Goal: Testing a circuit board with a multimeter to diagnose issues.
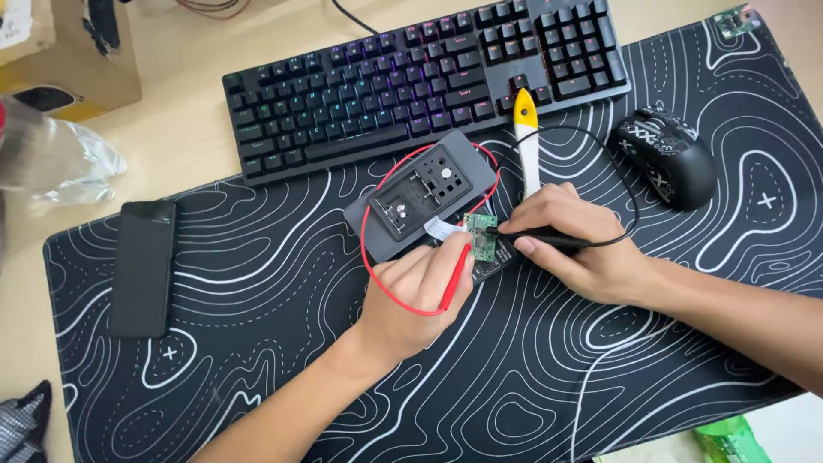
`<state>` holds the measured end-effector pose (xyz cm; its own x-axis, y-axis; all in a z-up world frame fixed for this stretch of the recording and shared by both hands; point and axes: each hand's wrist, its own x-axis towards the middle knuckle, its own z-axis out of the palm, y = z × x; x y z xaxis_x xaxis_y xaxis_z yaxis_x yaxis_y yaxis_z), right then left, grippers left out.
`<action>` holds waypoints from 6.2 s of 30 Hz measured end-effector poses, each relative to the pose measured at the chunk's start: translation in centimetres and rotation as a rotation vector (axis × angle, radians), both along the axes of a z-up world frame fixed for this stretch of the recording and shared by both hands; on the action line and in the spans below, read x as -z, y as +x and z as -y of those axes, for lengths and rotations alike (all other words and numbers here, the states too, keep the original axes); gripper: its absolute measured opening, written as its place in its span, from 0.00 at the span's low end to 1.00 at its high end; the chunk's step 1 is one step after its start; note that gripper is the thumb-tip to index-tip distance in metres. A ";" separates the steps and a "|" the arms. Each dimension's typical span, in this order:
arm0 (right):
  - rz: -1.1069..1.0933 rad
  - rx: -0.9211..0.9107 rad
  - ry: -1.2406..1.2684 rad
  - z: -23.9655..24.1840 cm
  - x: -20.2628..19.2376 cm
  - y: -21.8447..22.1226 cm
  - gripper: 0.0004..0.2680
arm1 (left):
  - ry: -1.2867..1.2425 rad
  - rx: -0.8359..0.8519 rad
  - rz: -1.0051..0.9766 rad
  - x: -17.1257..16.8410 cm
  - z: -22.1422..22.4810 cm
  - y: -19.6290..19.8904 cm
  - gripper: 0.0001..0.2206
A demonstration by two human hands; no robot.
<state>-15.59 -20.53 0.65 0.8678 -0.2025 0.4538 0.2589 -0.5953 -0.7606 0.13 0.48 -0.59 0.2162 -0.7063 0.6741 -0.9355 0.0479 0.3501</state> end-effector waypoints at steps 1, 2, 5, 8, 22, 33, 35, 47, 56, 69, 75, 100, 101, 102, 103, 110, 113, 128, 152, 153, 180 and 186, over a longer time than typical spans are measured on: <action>-0.002 -0.006 -0.001 0.0 0.0 0.2 0.06 | -0.001 -0.006 -0.002 0.0 0.0 0.1 0.09; 0.002 -0.006 -0.007 0.0 0.0 0.1 0.06 | -0.001 -0.004 0.005 0.1 -0.1 0.1 0.09; 0.002 0.002 -0.012 0.1 0.1 -0.1 0.06 | -0.005 0.003 0.012 0.2 0.0 0.1 0.10; -0.014 0.006 -0.011 0.1 0.1 -0.2 0.06 | -0.013 -0.004 0.023 0.3 0.0 0.0 0.09; -0.056 0.021 0.009 0.2 0.1 -0.3 0.06 | -0.034 -0.025 0.039 -0.1 0.0 0.1 0.09; 0.041 -0.047 -0.065 1.2 1.1 -0.6 0.08 | -0.057 -0.049 0.046 -0.7 0.1 -0.3 0.11; 0.043 -0.056 -0.115 1.0 1.3 -1.0 0.08 | -0.050 -0.064 0.014 -1.0 0.3 -0.3 0.11; 0.038 -0.051 -0.100 0.4 1.0 -1.0 0.08 | -0.007 -0.030 -0.015 -1.5 -0.2 -0.2 0.11; 0.055 -0.002 -0.115 -0.1 -0.1 0.2 0.08 | -0.103 -0.048 -0.012 0.7 0.2 0.0 0.09; 0.016 0.022 -0.082 0.3 1.3 0.9 0.07 | -0.071 -0.061 0.019 1.7 0.2 0.1 0.08; 0.078 -0.013 -0.082 0.5 1.9 1.0 0.07 | -0.041 -0.051 -0.027 1.1 0.0 -0.1 0.07; 0.108 -0.092 -0.076 -0.1 0.8 1.2 0.09 | -0.025 -0.026 -0.029 1.3 0.1 0.3 0.07; 0.065 -0.077 -0.017 -0.2 0.6 1.4 0.09 | -0.027 -0.028 -0.018 1.3 0.1 0.4 0.08; 0.019 -0.062 0.041 -0.2 0.4 1.3 0.10 | -0.030 -0.029 -0.011 1.3 0.1 0.3 0.08; 0.011 -0.059 0.043 -0.2 0.7 1.1 0.10 | -0.028 -0.026 -0.019 1.4 0.0 0.2 0.08; -0.058 -0.038 0.041 0.2 0.7 0.9 0.10 | -0.038 0.014 -0.028 0.7 -0.3 0.6 0.09; -0.076 -0.051 0.043 0.0 0.1 0.8 0.10 | -0.032 0.045 -0.066 0.8 -0.4 0.6 0.10; -0.107 -0.031 0.071 -0.5 -0.5 0.7 0.12 | 0.066 0.106 -0.006 -0.6 -1.3 1.2 0.05; 0.001 -0.086 -0.020 0.5 -1.2 0.7 0.13 | 0.053 0.150 -0.065 -1.3 -1.5 1.0 0.04; 0.036 -0.112 -0.086 0.5 -1.2 0.7 0.12 | 0.054 0.147 -0.068 -1.3 -1.5 1.0 0.05; -0.105 -0.149 -0.013 -0.2 -1.1 0.2 0.13 | 0.107 0.070 0.068 -0.6 -1.4 0.5 0.08; -0.087 -0.178 -0.017 -0.1 -1.2 0.3 0.13 | 0.096 0.078 0.061 -0.6 -1.6 0.7 0.09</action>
